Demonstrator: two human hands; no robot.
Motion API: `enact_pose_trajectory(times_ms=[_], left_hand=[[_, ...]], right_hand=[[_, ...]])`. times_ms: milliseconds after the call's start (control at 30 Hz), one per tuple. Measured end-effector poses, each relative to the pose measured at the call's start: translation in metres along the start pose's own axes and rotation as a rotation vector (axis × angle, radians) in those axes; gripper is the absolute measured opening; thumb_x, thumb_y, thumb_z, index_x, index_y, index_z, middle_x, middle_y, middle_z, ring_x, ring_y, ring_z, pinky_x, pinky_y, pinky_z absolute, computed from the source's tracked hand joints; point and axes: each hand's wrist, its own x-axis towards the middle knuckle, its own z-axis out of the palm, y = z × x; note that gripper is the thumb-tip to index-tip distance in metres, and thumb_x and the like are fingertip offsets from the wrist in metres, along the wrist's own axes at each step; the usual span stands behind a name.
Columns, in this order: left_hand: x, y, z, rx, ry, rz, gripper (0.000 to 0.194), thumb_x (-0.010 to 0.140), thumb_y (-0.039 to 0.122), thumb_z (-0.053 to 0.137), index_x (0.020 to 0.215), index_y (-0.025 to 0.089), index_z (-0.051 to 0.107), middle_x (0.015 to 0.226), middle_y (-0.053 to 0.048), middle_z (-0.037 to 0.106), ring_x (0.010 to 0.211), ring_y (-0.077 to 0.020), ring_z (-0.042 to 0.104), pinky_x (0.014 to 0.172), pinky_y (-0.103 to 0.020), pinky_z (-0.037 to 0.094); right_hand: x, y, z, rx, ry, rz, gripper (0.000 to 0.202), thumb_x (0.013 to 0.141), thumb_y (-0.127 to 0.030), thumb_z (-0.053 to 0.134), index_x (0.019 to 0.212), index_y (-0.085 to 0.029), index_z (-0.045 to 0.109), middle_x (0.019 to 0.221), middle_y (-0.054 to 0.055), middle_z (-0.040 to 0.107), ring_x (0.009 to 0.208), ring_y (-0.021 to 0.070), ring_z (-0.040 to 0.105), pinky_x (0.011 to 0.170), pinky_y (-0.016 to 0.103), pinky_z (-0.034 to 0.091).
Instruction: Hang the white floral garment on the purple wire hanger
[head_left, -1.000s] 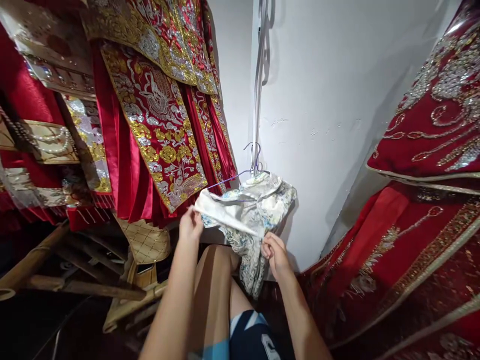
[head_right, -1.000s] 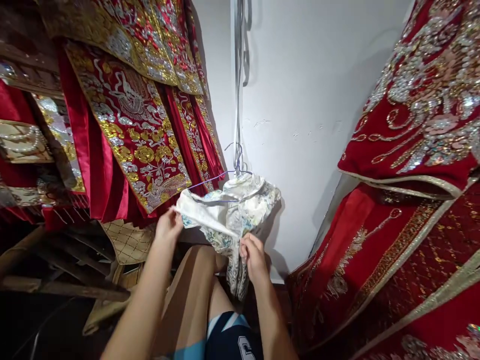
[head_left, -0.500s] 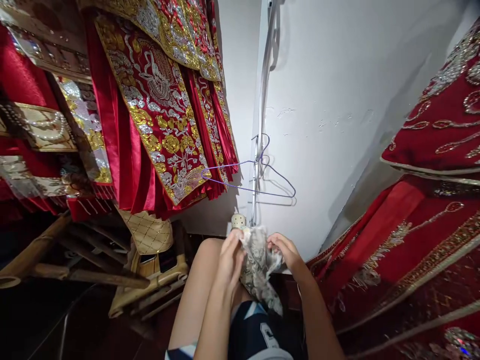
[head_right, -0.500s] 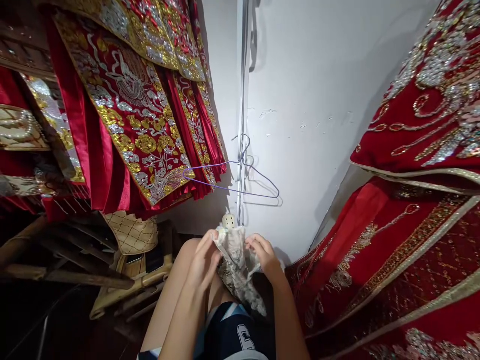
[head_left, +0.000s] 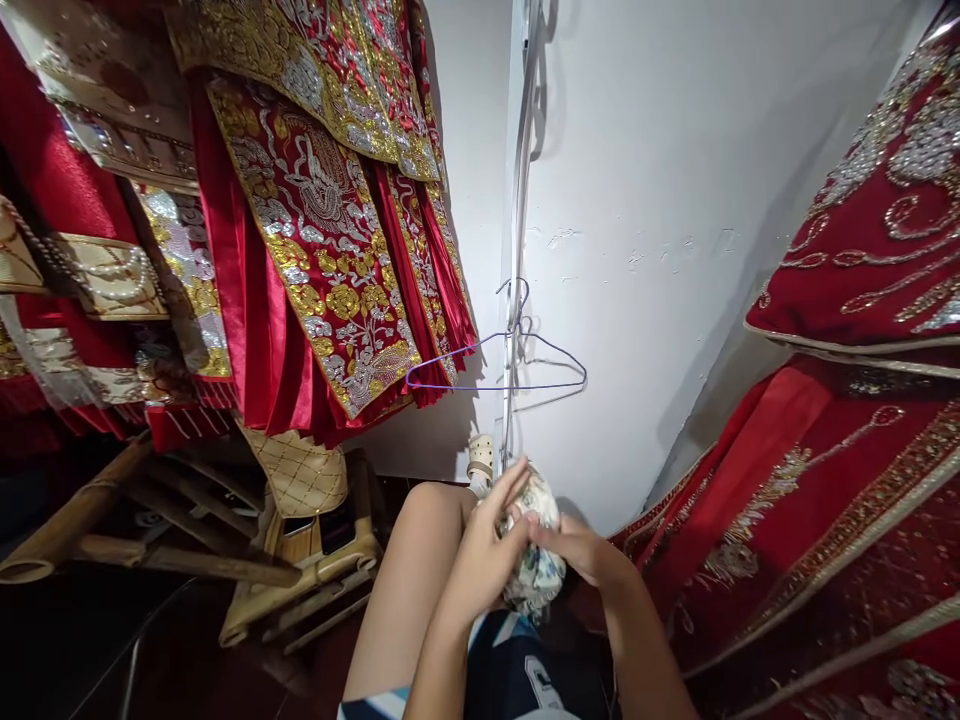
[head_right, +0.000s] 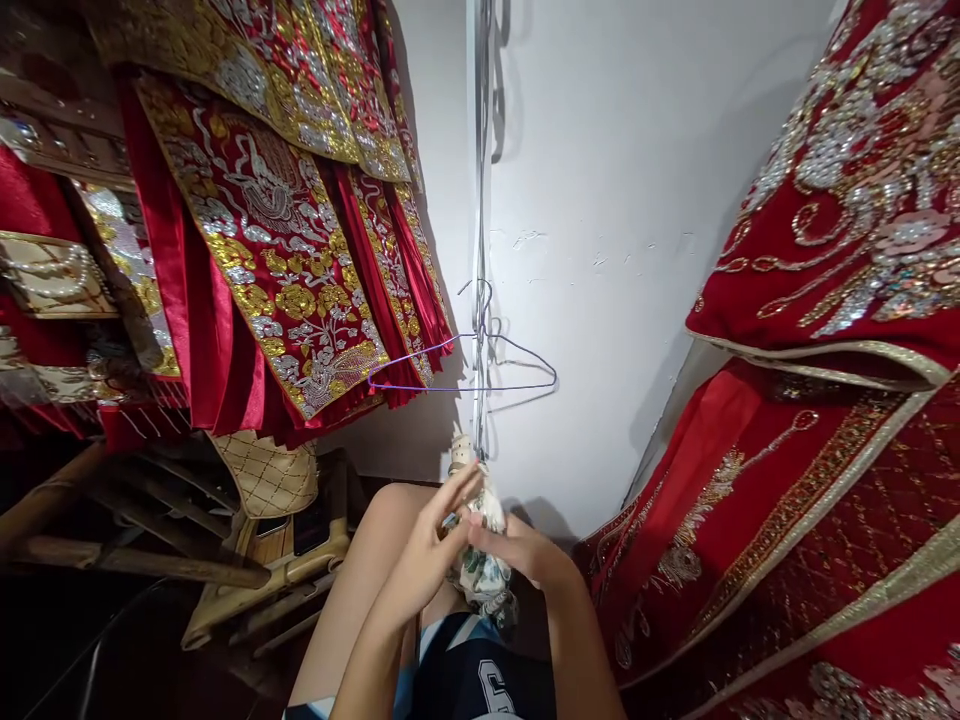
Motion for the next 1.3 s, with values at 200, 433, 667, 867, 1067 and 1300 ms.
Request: enact_pose_trajectory(times_ms=[200,433,667,867,1067,1300], left_hand=[[0.014,0.005,-0.039,0.434,0.121,-0.111,0.049,0.087,0.034,0.064,0.134,0.022,0.060,0.137,-0.015,0.060,0.132,-0.0348,0.051,0.113,-0.052,0.034],[0.040,0.006,-0.029,0.141,-0.364,0.048,0.040,0.084,0.041,0.069,0.117,0.018,0.067,0.118,-0.009,0.067,0.108,-0.0256,0.061,0.096,-0.034,0.047],[0.026,-0.005,-0.081,0.717,-0.469,-0.048,0.044,0.090,0.052,0.057,0.065,0.016,0.057,0.065,-0.001,0.058,0.063,-0.0152,0.050,0.064,-0.026,0.038],[0.049,0.020,-0.138,1.317,-0.283,-0.028,0.035,0.099,0.032,0.033,0.090,0.019,0.064,0.091,-0.010,0.070,0.086,-0.0258,0.062,0.081,-0.034,0.040],[0.063,0.037,-0.164,1.651,-0.201,-0.170,0.027,0.089,0.016,0.041,0.094,0.018,0.067,0.096,-0.016,0.070,0.103,-0.0326,0.061,0.089,-0.042,0.040],[0.052,0.014,-0.173,1.562,-0.201,-0.091,0.037,0.083,0.006,0.046,0.104,0.023,0.071,0.097,-0.011,0.072,0.100,-0.0287,0.060,0.085,-0.035,0.043]], right_hand=[[0.017,-0.037,-0.006,0.056,0.172,-0.023,0.038,0.057,-0.034,0.089,0.088,-0.020,0.071,0.077,0.005,0.074,0.076,0.0245,0.070,0.074,0.036,0.055],[0.005,-0.110,0.000,0.017,-0.327,0.094,0.029,0.054,-0.030,0.084,0.074,-0.015,0.070,0.067,0.006,0.069,0.068,0.0251,0.068,0.069,0.038,0.054],[0.025,-0.158,-0.036,-0.641,0.114,-0.443,0.015,0.062,-0.023,0.075,0.055,-0.018,0.064,0.054,-0.001,0.056,0.056,0.0172,0.056,0.055,0.027,0.044],[0.102,-0.119,-0.071,-0.578,0.428,-0.654,0.032,0.064,-0.022,0.062,0.093,-0.023,0.073,0.073,0.001,0.067,0.071,0.0206,0.059,0.067,0.030,0.045],[0.150,-0.074,-0.060,-0.534,0.296,-0.512,0.017,0.065,-0.023,0.053,0.074,-0.021,0.068,0.070,0.001,0.066,0.069,0.0191,0.055,0.072,0.031,0.045],[0.117,-0.075,-0.090,-0.648,0.394,-0.549,0.008,0.062,-0.019,0.054,0.053,-0.018,0.054,0.053,-0.004,0.045,0.059,0.0125,0.039,0.055,0.024,0.027]])
